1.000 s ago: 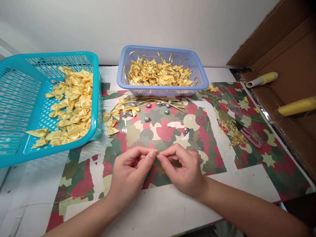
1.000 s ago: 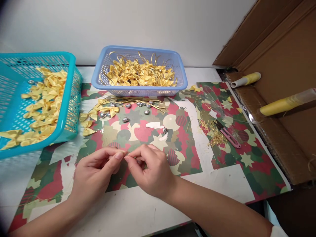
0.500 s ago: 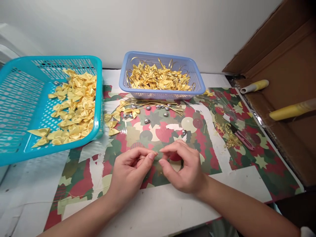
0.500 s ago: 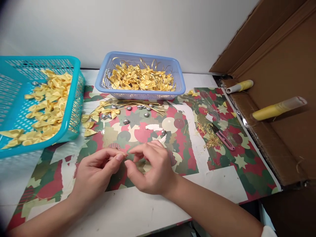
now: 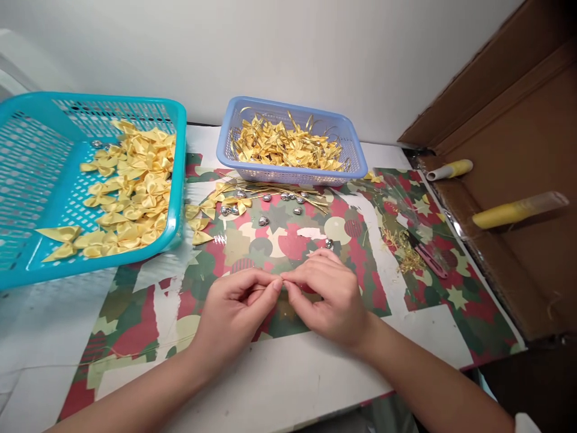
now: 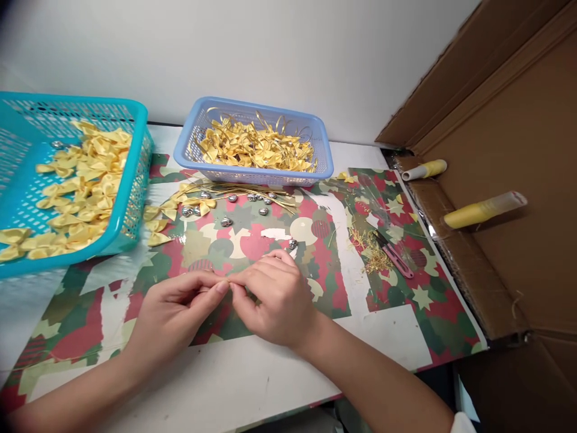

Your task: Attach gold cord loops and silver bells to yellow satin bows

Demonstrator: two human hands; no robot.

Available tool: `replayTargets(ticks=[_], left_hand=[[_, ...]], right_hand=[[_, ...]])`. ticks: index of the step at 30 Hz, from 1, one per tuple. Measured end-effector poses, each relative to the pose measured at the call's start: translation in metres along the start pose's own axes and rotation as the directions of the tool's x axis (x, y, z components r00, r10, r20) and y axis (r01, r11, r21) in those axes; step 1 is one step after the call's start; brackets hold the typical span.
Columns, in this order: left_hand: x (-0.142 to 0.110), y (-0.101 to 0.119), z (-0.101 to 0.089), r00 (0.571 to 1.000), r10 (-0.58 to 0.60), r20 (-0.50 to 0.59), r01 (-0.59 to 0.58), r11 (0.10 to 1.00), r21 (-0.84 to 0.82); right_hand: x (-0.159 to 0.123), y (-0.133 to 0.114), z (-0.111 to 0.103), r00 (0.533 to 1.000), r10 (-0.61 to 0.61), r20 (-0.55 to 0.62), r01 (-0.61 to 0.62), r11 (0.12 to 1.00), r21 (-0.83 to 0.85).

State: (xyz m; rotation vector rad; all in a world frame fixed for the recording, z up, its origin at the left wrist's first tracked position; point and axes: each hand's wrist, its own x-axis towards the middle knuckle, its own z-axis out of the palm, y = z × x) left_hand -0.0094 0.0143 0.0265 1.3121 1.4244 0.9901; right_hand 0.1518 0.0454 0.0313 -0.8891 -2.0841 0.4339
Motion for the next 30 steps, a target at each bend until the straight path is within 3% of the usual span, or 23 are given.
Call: replayTargets(ticks=[6,13,22,30], left_hand=[[0.0,-0.002,0.001,0.997,0.053,0.052,-0.057,0.996,0.063],[0.002,-0.002,0.003,0.997,0.008,0.077,-0.014,0.998,0.066],[0.003,-0.001,0.006,0.998,-0.002,0.066,0.0,0.999,0.036],[0.004,-0.002,0.003,0.995,-0.034,0.089,0.036,0.999,-0.015]], right_hand=[[0.002,0.003,-0.007,0.992,-0.063,0.111,0.076,0.991,-0.111],[-0.001,0.005,-0.006,0.979,-0.152,0.138,0.181,0.956,-0.23],[-0.001,0.006,-0.006,0.989,-0.071,0.132,0.093,0.981,-0.169],[0.006,0.018,-0.016,0.999,-0.041,-0.017,0.037,0.983,-0.177]])
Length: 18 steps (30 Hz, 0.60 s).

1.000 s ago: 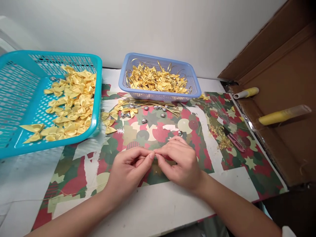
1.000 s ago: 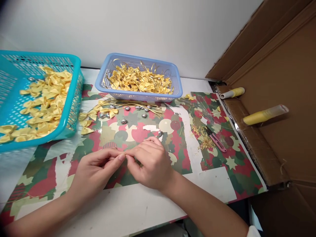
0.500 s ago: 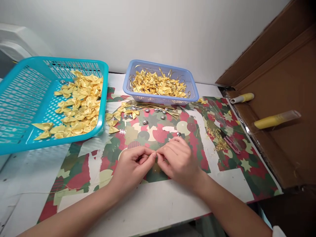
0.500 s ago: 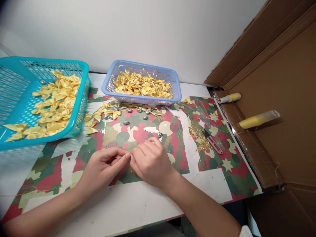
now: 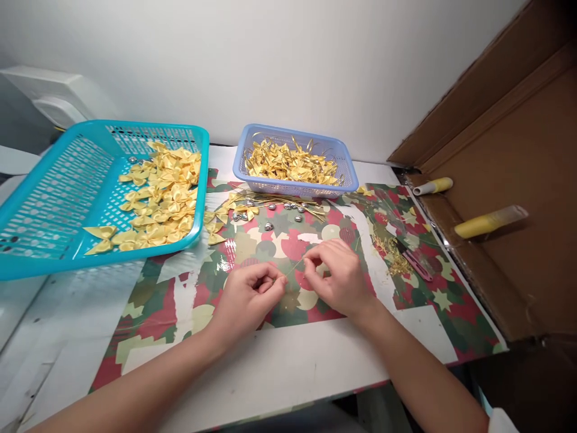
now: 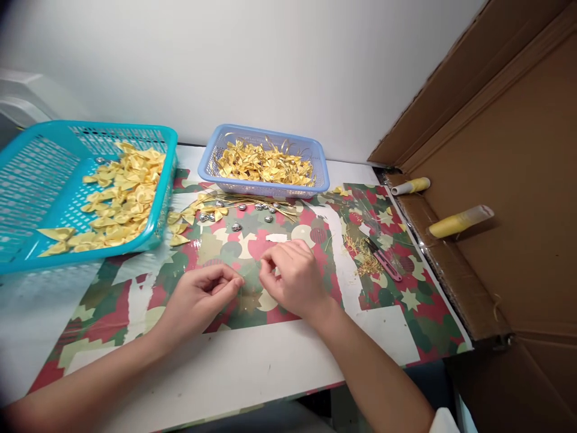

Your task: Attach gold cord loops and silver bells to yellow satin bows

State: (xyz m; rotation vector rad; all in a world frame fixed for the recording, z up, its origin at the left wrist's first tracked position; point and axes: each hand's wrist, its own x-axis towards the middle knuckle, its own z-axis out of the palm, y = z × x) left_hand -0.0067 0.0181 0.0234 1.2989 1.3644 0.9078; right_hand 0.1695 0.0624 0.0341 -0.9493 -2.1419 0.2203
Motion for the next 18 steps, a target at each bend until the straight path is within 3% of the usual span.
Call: replayTargets(ticks=[8,13,18], left_hand=[[0.003,0.01,-0.006,0.999,-0.049,0.016,0.05,0.996,-0.079],[0.001,0.009,-0.006,0.999,-0.046,0.008,0.047,0.995,-0.092],[0.0,0.006,-0.008,1.0,-0.006,0.007,0.007,0.996,-0.087]], right_hand=[[0.008,0.018,-0.021,0.969,0.107,-0.224,-0.128,0.989,-0.079],[0.01,0.02,-0.025,0.942,0.264,-0.209,-0.247,0.963,0.105],[0.009,0.02,-0.028,0.925,0.363,-0.116,-0.32,0.905,0.282]])
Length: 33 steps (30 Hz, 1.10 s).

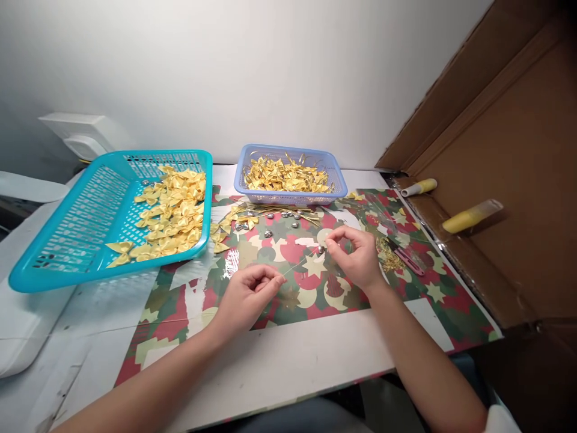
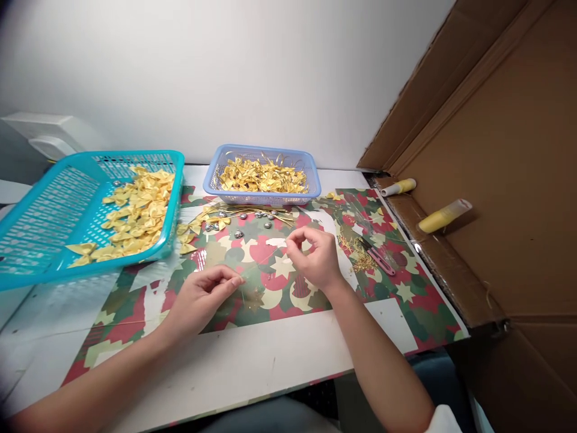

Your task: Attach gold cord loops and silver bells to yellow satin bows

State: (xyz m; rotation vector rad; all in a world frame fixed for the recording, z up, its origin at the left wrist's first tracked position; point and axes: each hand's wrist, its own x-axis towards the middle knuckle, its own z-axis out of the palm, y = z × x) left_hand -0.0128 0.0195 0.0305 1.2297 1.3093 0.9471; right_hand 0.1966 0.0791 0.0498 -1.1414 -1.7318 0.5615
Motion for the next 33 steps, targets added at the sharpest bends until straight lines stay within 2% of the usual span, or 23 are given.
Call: replayTargets(ticks=[6,12,16,19,26,31,33], left_hand=[[-0.001,-0.004,-0.006,0.999,0.01,-0.048,-0.01,1.0,-0.015],[-0.001,-0.014,-0.011,0.998,-0.011,-0.054,0.005,0.994,-0.11],[-0.001,-0.019,-0.013,1.0,0.0,-0.018,-0.002,0.988,-0.155],[-0.001,-0.02,-0.014,1.0,0.013,0.018,-0.009,0.982,-0.189],[-0.004,-0.022,-0.012,0.996,0.017,0.093,0.005,0.971,-0.239],[-0.004,-0.02,-0.012,0.987,0.001,0.16,0.043,0.96,-0.275],[-0.003,-0.02,-0.013,0.986,-0.024,0.162,0.071,0.953,-0.293]], right_hand=[[-0.001,-0.002,-0.002,0.996,0.05,0.071,-0.061,0.984,0.167],[-0.002,-0.006,-0.003,0.996,0.009,0.084,-0.028,0.975,0.218],[-0.005,-0.007,-0.001,0.995,-0.019,0.099,-0.003,0.976,0.22],[-0.01,-0.009,0.005,0.988,-0.039,0.153,0.007,0.979,0.202],[-0.024,-0.017,0.023,0.96,-0.133,0.248,0.076,0.971,0.226],[-0.029,-0.02,0.029,0.917,-0.203,0.343,0.13,0.966,0.225],[-0.029,-0.02,0.03,0.915,-0.202,0.35,0.129,0.967,0.219]])
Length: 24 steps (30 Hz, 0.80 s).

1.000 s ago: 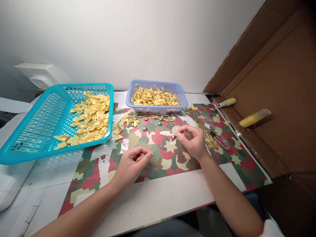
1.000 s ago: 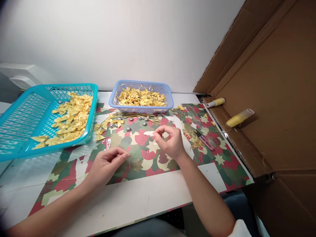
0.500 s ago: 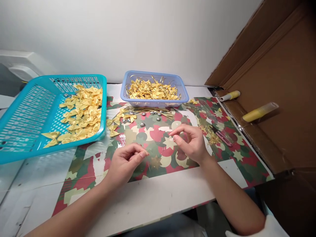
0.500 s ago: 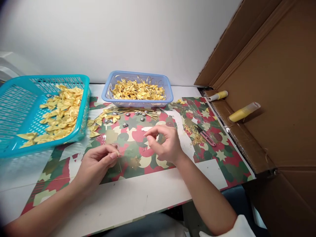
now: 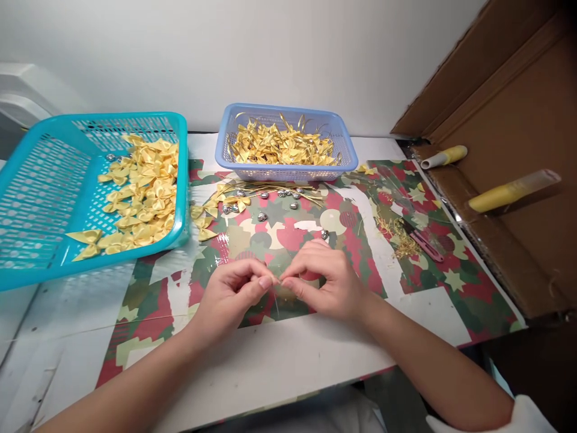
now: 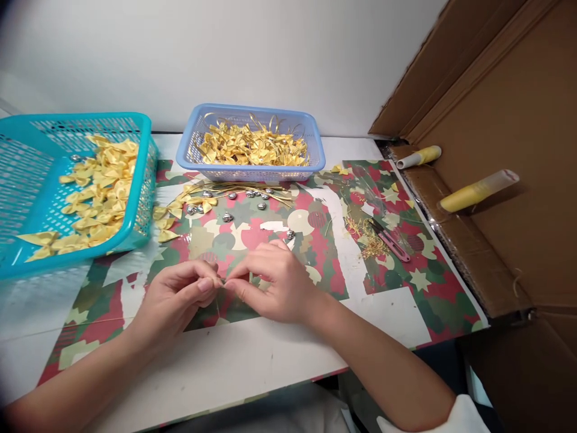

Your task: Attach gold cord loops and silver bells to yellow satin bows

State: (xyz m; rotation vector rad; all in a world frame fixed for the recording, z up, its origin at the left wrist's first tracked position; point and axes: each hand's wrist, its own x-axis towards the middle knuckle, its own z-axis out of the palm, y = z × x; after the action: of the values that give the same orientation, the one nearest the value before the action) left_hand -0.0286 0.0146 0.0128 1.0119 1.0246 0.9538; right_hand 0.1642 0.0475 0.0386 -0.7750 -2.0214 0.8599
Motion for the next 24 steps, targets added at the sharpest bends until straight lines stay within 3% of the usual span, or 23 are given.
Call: replayTargets(ticks=[11,24], left_hand=[[0.005,0.011,0.004,0.98,-0.191,0.064,0.201,0.946,-0.256],[0.008,0.015,0.006,0.973,-0.222,0.063,0.229,0.903,-0.364]], right_hand=[[0.002,0.0,0.0,0.968,0.25,-0.017,-0.249,0.967,0.061],[0.003,0.001,0.001,0.941,0.336,0.047,-0.338,0.94,0.052]])
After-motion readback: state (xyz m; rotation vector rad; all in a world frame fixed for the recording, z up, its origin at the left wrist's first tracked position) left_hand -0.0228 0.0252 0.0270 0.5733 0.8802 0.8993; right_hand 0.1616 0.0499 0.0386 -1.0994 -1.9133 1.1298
